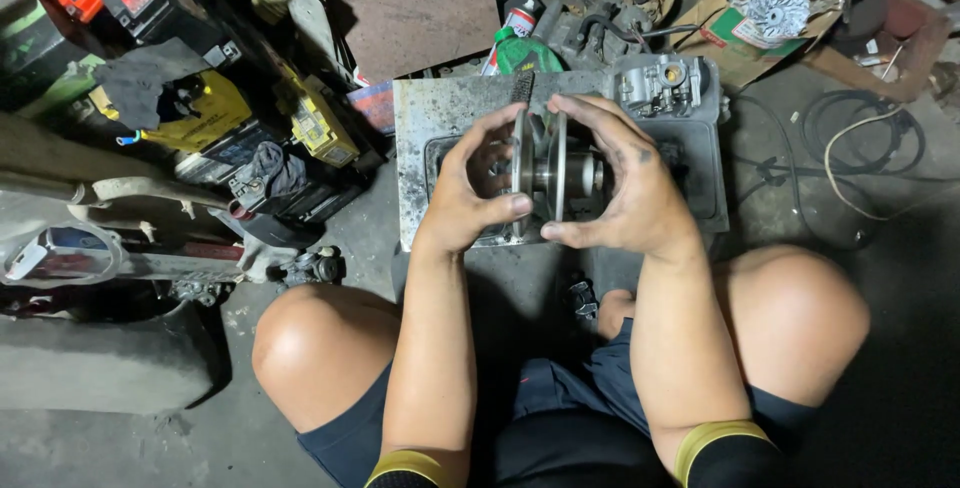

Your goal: The person wipes a small mechanical component with a cloth, then picks up a larger cylindrical metal part and cleans it thoroughly. They rotate the part to wipe different sides and then place it back on the workbench.

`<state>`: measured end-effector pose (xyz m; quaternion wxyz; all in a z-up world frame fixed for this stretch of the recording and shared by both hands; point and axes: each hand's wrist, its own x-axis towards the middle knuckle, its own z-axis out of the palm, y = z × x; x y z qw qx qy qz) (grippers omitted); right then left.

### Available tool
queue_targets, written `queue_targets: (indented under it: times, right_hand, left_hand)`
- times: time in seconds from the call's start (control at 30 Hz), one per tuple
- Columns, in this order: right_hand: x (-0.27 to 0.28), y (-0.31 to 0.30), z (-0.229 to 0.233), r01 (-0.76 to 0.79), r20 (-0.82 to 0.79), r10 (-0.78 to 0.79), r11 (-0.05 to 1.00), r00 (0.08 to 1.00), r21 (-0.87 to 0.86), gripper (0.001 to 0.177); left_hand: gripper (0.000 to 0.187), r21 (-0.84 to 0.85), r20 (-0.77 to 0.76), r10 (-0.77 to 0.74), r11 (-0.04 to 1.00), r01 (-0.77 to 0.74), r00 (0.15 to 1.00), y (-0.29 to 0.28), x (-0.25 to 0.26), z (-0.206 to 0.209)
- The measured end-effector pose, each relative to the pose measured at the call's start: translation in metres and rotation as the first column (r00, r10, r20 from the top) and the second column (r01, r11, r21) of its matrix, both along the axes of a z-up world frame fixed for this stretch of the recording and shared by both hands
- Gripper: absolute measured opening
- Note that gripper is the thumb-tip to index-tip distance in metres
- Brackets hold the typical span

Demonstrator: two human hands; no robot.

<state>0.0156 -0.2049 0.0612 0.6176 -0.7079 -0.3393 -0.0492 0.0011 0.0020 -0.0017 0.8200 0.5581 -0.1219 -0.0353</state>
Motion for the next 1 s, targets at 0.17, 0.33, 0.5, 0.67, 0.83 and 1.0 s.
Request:
queue_targets:
  times: [0.17,0.33,0.5,0.67,0.83,1.0]
  right_hand:
    - [-0.001,-0.005,0.008,0.034,0.050,-0.028,0.992,0.998,-0.119,0.110]
    - [-0.004,0.000,0.008,0.022,0.059,-0.013,0.986,0.998,-0.167,0.113]
    - [-0.003,0.001,0.005,0.052,0.082,-0.036,0.978,0.996,-0.200,0.111]
    - [-0.005,-0.001,0.001,0.042,0.034,-0.036,0.975,0.999,-0.220,0.111]
    - [-0.010,-0.003,0.010,0.040,0.016,-0.037,0.963,0.999,-0.266,0.111]
    - [-0.015,-0.006,0.015,0.087,-0.046,-0.112,0.924,0.993,-0.372,0.117]
  left_hand:
    - [0.116,0.005,0.000,-0.029,1.000,0.029,1.000,-0.003,0.002,0.003]
    - [0.115,0.020,-0.033,-0.044,0.999,0.045,0.998,-0.007,-0.001,-0.023]
    - [0.114,0.032,-0.046,-0.047,0.998,0.048,0.998,-0.005,0.003,-0.026]
    - [0.113,0.044,-0.067,-0.039,0.998,0.042,0.997,-0.007,0.000,-0.030]
    - [0.108,0.111,-0.070,-0.037,0.993,0.045,0.997,-0.007,0.000,-0.033]
    - [0.103,0.058,-0.144,-0.049,0.997,0.057,0.988,-0.010,-0.002,-0.046]
